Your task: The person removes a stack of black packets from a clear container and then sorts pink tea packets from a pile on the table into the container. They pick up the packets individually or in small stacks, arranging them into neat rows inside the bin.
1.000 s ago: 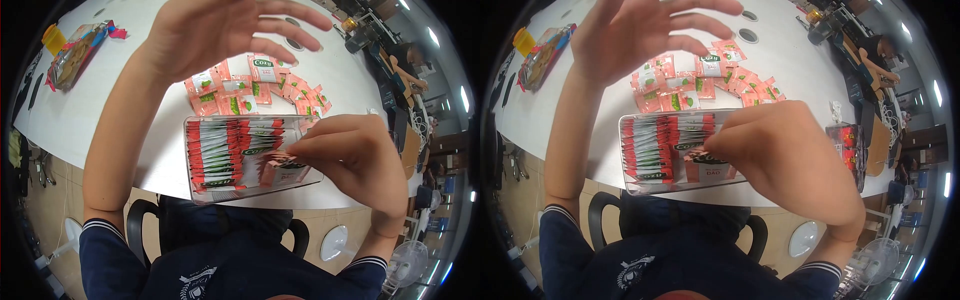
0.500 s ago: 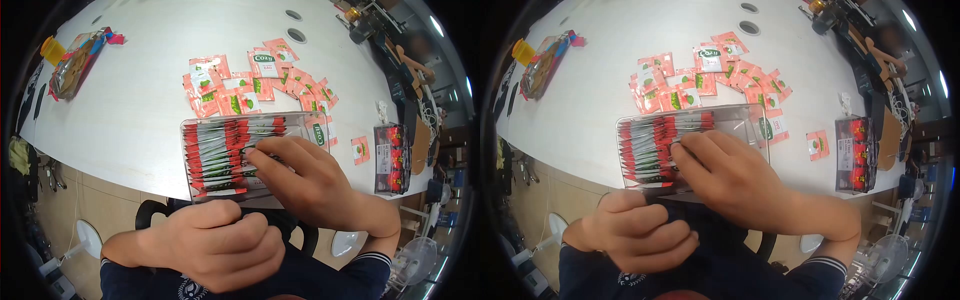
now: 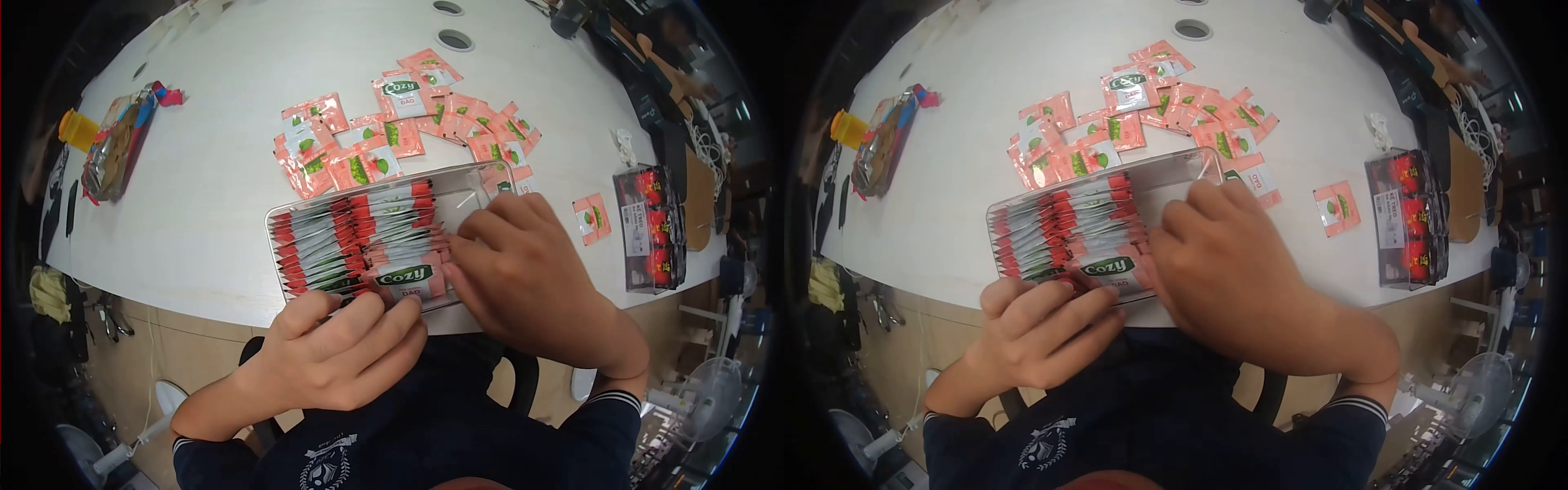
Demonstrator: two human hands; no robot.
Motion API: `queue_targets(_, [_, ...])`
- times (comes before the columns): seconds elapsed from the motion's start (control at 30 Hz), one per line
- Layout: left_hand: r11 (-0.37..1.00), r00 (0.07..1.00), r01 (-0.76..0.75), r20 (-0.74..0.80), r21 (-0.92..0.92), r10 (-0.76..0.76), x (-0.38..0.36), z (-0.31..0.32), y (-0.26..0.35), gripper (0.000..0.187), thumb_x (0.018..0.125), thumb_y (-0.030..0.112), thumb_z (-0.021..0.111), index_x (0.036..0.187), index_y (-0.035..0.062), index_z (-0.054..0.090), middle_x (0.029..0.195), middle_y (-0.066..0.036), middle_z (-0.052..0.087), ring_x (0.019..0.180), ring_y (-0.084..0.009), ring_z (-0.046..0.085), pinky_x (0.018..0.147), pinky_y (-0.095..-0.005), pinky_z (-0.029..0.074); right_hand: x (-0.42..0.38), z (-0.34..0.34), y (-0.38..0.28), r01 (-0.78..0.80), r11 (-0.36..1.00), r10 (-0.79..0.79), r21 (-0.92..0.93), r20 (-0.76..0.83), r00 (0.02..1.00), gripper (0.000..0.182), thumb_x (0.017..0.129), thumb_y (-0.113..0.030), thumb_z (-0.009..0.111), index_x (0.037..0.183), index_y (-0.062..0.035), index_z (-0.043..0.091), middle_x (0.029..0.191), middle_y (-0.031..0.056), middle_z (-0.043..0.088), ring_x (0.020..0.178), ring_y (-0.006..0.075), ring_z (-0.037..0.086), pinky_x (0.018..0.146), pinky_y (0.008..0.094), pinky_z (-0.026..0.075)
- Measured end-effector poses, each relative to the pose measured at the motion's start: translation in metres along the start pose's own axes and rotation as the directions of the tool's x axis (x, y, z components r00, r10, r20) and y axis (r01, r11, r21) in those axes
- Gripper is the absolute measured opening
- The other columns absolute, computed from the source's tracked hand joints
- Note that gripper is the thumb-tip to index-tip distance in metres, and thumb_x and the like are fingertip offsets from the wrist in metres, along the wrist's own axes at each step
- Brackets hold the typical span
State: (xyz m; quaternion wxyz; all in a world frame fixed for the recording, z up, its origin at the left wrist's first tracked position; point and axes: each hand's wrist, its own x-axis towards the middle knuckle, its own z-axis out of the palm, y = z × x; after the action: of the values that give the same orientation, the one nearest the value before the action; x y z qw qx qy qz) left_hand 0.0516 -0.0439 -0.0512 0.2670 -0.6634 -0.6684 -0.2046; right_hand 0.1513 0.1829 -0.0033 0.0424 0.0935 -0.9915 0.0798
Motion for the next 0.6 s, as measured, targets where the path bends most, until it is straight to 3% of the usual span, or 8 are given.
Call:
queue_targets(0.23, [1.0, 0.999, -0.014, 0.043, 0.014, 0.014, 0.006, -0.002, 0.0, 0.013, 0.082, 0.013, 0.075, 0.095, 0.0175, 0.074, 0.108, 0.005, 0.076, 0.1, -0.0108, 0.058, 0.075, -0.029, 0.036, -0.004, -0.005, 0.002, 0.007, 1.0, -0.007, -0.014, 0.014, 1.0, 0.029, 0.087, -0.028, 0.079, 0.092, 0.0, 0.074, 0.09, 0.0077, 0.064, 0.09, 0.0254, 0.057, 0.087, 0.04, 0.044])
queue_targets(0.43, [0.998, 0.993, -0.056, 0.107, 0.023, 0.053, 0.013, -0.006, -0.002, 0.011, 0.083, 0.017, 0.073, 0.095, 0.0168, 0.072, 0.106, 0.004, 0.076, 0.098, -0.0115, 0.059, 0.074, -0.029, 0.035, 0.001, 0.006, 0.008, 0.126, 0.988, -0.127, 0.088, 0.005, 0.992, 0.035, 0.092, -0.032, 0.075, 0.072, -0.0037, 0.075, 0.073, 0.004, 0.064, 0.088, 0.023, 0.056, 0.086, 0.0398, 0.043])
queue_targets(0.6, [0.998, 0.988, -0.071, 0.135, 0.002, 0.07, 0.016, -0.006, -0.002, 0.011, 0.082, 0.017, 0.072, 0.094, 0.0165, 0.07, 0.105, 0.003, 0.076, 0.098, -0.0123, 0.061, 0.075, -0.029, 0.035, 0.002, -0.003, 0.015, 0.159, 0.981, -0.174, 0.116, 0.138, 0.975, 0.036, 0.095, -0.031, 0.072, 0.07, -0.0051, 0.074, 0.072, 0.003, 0.065, 0.083, 0.0224, 0.056, 0.085, 0.0386, 0.043])
